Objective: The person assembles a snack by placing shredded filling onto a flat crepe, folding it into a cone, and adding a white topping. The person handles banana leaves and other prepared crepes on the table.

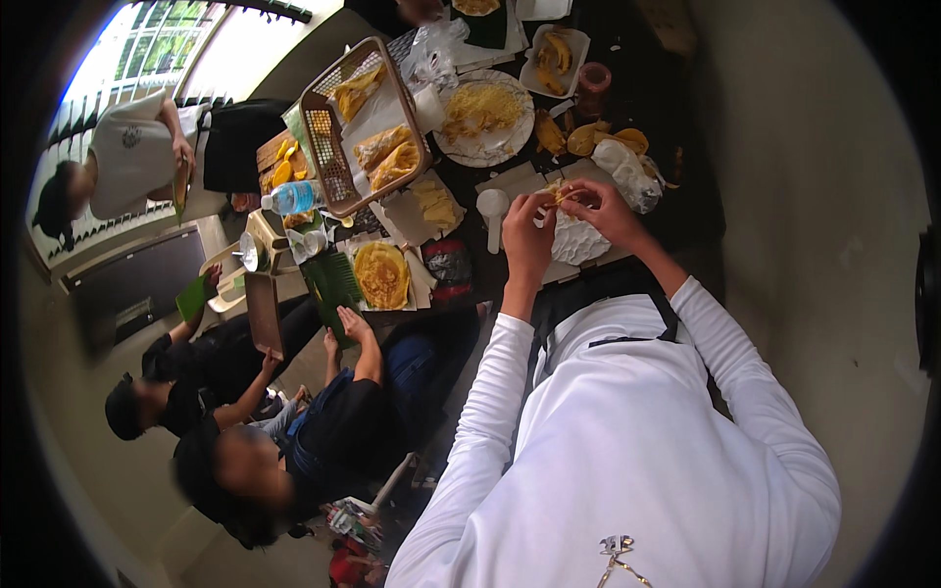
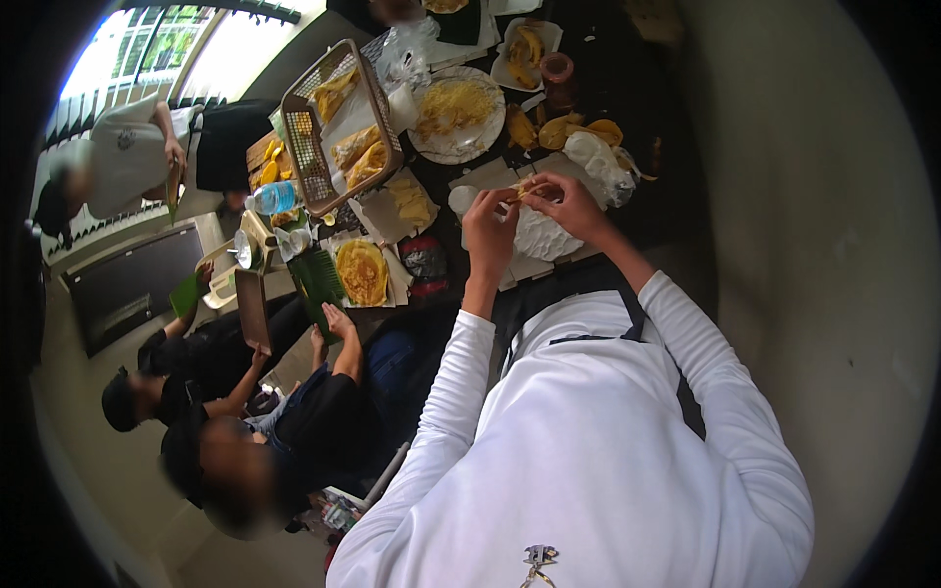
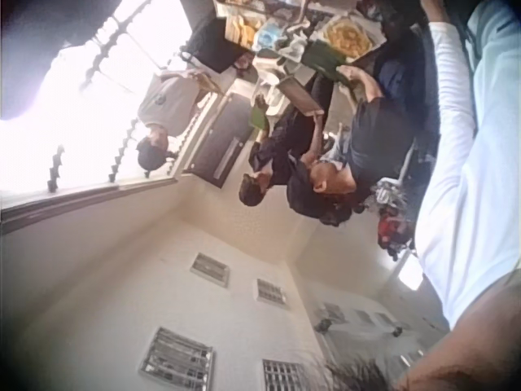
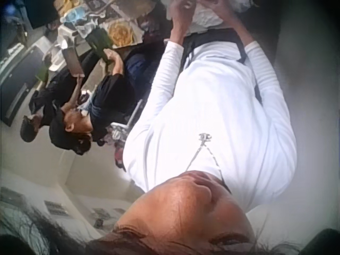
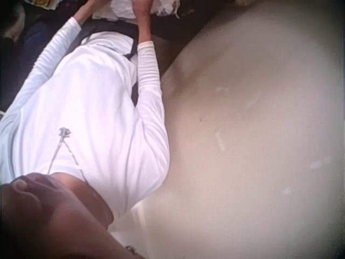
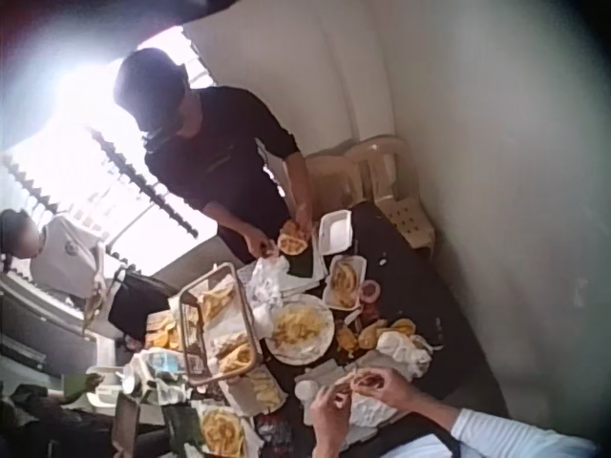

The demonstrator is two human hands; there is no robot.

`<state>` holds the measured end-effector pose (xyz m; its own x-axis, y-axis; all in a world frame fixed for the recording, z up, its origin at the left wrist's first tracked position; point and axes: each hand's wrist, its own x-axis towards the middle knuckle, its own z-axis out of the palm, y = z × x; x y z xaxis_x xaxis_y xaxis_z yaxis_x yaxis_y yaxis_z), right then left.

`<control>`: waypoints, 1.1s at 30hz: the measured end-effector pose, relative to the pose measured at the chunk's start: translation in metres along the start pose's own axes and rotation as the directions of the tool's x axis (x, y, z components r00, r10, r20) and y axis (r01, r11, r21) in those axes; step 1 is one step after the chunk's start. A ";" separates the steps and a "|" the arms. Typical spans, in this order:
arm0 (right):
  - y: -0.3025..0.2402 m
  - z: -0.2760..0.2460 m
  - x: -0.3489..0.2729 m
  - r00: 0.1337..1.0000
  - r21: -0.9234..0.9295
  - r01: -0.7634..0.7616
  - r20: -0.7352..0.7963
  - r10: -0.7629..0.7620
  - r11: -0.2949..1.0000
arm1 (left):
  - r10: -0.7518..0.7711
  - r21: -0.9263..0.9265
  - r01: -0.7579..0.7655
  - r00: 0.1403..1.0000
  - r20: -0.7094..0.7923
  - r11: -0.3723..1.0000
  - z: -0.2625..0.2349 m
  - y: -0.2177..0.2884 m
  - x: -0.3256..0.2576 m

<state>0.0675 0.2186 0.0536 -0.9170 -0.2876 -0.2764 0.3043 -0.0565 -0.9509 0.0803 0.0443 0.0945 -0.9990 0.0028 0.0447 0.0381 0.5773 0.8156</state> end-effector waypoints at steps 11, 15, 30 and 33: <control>0.005 0.001 -0.016 0.989 0.238 -0.147 0.004 0.150 0.960 | 0.028 -0.044 -0.030 0.998 -0.050 0.999 0.003 0.012 -0.028; 0.011 0.001 -0.019 0.993 0.193 -0.121 0.018 0.120 0.974 | -0.060 -0.194 0.048 0.997 -0.055 0.980 0.003 0.010 -0.036; 0.018 0.006 -0.026 0.993 0.110 -0.114 0.054 0.109 0.987 | -0.294 -0.491 0.291 0.953 0.073 0.821 0.019 -0.026 -0.049; 0.018 0.005 -0.025 0.991 0.083 -0.128 0.043 0.125 0.988 | -0.406 -0.644 0.403 0.901 0.153 0.651 0.021 -0.030 -0.052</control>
<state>0.0970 0.2198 0.0436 -0.8601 -0.3329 -0.3865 0.4394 -0.0987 -0.8929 0.1304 0.0444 0.0555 -0.9192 -0.1064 -0.3791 -0.3622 -0.1489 0.9201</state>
